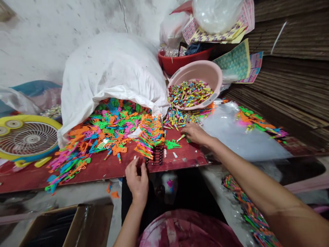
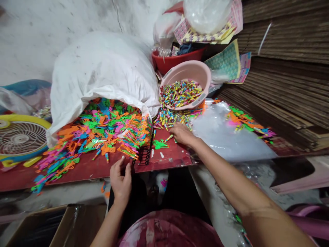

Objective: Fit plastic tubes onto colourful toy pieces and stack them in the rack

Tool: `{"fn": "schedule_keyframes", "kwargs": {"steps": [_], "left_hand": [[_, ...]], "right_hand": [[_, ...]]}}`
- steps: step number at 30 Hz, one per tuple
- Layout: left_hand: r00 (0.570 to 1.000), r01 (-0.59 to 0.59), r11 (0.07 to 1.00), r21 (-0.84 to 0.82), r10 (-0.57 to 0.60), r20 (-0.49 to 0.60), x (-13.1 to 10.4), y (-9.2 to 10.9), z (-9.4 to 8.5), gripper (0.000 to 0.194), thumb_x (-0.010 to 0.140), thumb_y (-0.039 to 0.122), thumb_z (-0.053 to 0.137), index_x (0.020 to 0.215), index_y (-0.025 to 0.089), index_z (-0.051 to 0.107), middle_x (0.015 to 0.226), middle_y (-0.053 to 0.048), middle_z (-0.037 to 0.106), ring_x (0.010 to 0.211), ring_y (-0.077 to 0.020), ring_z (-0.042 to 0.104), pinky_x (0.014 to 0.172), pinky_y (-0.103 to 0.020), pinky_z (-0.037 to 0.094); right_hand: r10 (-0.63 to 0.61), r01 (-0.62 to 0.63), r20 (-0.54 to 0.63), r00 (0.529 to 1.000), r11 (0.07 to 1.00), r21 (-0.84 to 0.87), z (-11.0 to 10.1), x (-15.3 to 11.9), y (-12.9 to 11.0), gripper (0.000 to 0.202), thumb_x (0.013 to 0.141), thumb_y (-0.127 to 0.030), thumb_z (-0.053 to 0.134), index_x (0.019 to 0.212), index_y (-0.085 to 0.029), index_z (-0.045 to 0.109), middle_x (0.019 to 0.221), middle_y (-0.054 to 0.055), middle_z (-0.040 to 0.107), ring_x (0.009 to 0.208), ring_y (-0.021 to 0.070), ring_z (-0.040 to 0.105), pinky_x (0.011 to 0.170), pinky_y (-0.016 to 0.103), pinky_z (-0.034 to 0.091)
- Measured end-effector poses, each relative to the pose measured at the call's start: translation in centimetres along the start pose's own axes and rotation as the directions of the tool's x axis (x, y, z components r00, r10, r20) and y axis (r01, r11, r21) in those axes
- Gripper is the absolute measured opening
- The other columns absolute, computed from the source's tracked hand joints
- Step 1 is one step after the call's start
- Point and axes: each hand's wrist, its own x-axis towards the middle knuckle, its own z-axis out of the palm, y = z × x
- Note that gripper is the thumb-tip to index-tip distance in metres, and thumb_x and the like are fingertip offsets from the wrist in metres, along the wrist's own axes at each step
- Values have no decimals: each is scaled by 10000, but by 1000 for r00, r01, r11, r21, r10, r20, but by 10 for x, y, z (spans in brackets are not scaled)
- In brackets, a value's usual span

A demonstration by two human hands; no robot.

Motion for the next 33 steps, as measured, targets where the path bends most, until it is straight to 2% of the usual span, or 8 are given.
{"fn": "schedule_keyframes", "kwargs": {"steps": [4,11,16,19,23,27,29,33], "left_hand": [[991,-111,993,-32,108,-76,-9,32,-11,230,911,190,566,1133,172,620,1011,-82,634,963,-194,599,880,-352,494],[878,-341,893,-292,414,241,-23,67,13,412,903,34,494,1271,207,559,1086,-79,654,1038,-148,631,885,-261,543],[866,-454,891,32,432,251,-19,79,38,503,905,61,514,1389,195,482,1396,-155,536,1250,-231,566,965,-329,533],[850,-480,874,78,442,286,-18,76,43,457,916,134,553,1365,206,509,1282,-119,639,1105,-223,650,888,-326,552],[857,-400,903,-156,429,286,-18,67,33,336,953,196,521,1286,208,565,1090,-72,718,968,-172,684,832,-275,545],[865,-89,933,-348,246,438,-16,71,20,208,987,240,454,979,208,659,804,-22,684,737,-134,640,670,-232,506],[838,-10,928,-371,210,503,-15,76,18,239,996,257,433,907,206,650,760,-16,650,706,-133,609,655,-233,485],[782,-93,926,-367,296,548,-15,76,20,220,995,233,419,1008,218,638,938,-47,682,886,-163,637,762,-261,500]], "right_hand": [[-18,11,49,999,990,140,1,-4,-1,328,840,-90,509,1037,-186,753,946,87,656,895,200,581,757,263,375],[161,-118,-57,985,884,453,-9,-24,-5,340,763,-49,520,1015,-133,733,956,90,685,906,195,618,829,279,446],[105,-29,-54,993,664,747,-19,-60,-41,225,818,-206,562,969,-171,725,875,41,666,792,161,605,732,270,472],[41,-54,39,998,493,868,-23,-79,-68,228,819,-273,610,990,-170,719,826,26,648,729,142,590,663,250,469],[-114,-182,208,972,200,963,-45,-92,-77,376,865,-397,618,1163,-177,683,979,80,699,808,176,657,674,281,521],[-169,-229,219,961,-45,972,-52,-95,-73,532,917,-533,527,1304,-175,600,1097,136,688,870,207,677,690,316,549],[-82,-143,145,986,29,989,-36,-95,-81,455,882,-515,598,1189,-184,659,985,85,693,794,176,649,644,274,524],[113,-7,-39,993,382,924,6,-91,-109,303,850,-442,658,668,-200,658,626,-18,568,603,130,531,548,234,430]]}}
